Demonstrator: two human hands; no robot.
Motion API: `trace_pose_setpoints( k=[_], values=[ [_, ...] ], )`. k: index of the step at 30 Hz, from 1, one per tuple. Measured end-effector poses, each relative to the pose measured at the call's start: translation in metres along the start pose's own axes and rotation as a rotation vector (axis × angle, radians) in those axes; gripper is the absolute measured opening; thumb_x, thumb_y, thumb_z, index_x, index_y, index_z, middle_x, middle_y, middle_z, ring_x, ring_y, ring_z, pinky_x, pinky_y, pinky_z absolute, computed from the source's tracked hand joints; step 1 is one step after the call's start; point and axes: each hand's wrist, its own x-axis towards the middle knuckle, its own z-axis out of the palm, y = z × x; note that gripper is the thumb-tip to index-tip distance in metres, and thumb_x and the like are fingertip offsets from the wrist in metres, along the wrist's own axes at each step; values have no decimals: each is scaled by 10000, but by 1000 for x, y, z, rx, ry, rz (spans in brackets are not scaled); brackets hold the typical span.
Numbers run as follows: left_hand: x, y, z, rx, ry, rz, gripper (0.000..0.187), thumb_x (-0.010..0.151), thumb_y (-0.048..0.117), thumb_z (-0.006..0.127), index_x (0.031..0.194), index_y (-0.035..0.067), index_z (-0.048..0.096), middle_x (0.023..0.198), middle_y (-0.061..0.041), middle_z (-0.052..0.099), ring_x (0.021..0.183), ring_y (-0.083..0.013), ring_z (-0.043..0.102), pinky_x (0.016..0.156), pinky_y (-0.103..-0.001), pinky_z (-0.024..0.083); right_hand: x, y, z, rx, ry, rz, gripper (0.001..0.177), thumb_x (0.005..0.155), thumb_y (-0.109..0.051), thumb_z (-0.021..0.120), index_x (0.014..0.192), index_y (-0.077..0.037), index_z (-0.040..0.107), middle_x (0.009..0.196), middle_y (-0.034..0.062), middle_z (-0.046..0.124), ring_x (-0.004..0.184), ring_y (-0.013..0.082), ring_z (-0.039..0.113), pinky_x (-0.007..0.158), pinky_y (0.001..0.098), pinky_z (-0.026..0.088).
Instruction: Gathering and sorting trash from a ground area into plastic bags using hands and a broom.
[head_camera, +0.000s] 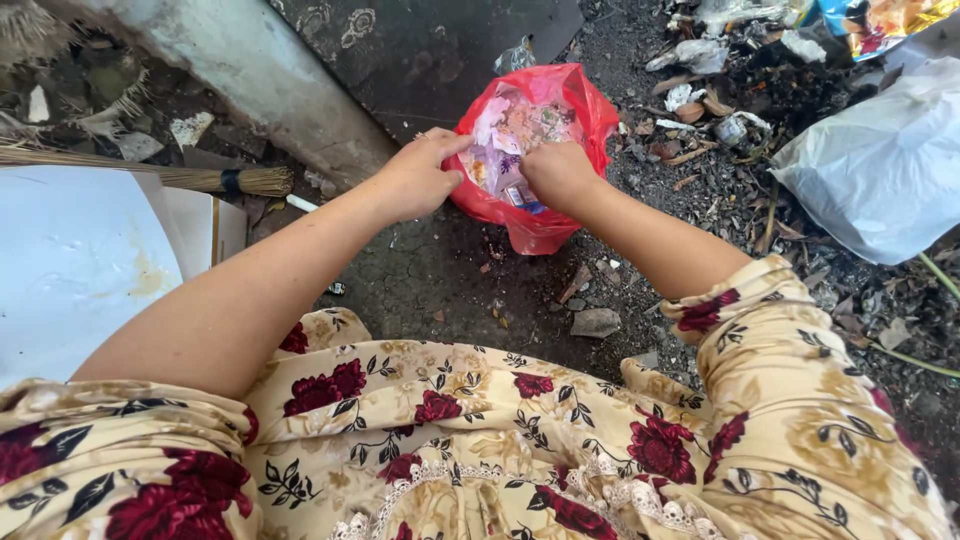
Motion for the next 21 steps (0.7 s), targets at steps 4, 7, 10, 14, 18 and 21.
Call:
trace_pose_setpoints(
  k=[4,7,10,14,18,21],
  values=[
    [2,-4,0,37,2,15,551,879,63,617,1423,3,544,1411,-182,537,1312,-328,518,1128,-369,380,10,7,15,-100,-34,25,123,819,-143,657,735,-110,740,783,125,731,762,318,732,616,452,573],
    [1,2,-8,40,-15,-5,568,875,68,618,1435,13,535,1425,-178,529,1315,-327,517,1119,-370,385,19,27,14,-153,12,15,134,851,-149,670,745,-126,747,777,113,729,734,295,733,609,436,576],
    [2,4,-13,40,-8,-18,574,871,84,634,1433,23,537,1439,-167,520,1316,-324,516,1114,-368,386,19,47,-26,102,47,166,76,789,-170,740,831,-183,803,815,78,759,766,291,727,667,459,574],
    [0,16,-23,-119,-10,-173,568,865,113,611,1426,64,534,1469,-109,500,1262,-290,574,1025,-358,479,6,65,-97,271,50,285,83,848,-183,799,918,-155,833,859,74,787,740,231,724,703,424,569],
    [4,4,-24,51,37,-52,567,885,128,667,1435,52,550,1473,-149,508,1352,-313,490,1134,-365,369,-15,104,-117,763,36,363,132,888,-143,788,990,-59,784,844,63,765,716,129,725,681,284,579],
    [4,5,-27,46,44,-61,571,881,135,680,1432,52,551,1473,-151,509,1351,-315,486,1135,-365,363,-33,115,-135,938,84,466,139,910,-165,801,981,-50,770,834,49,753,716,97,704,649,245,550]
  ],
)
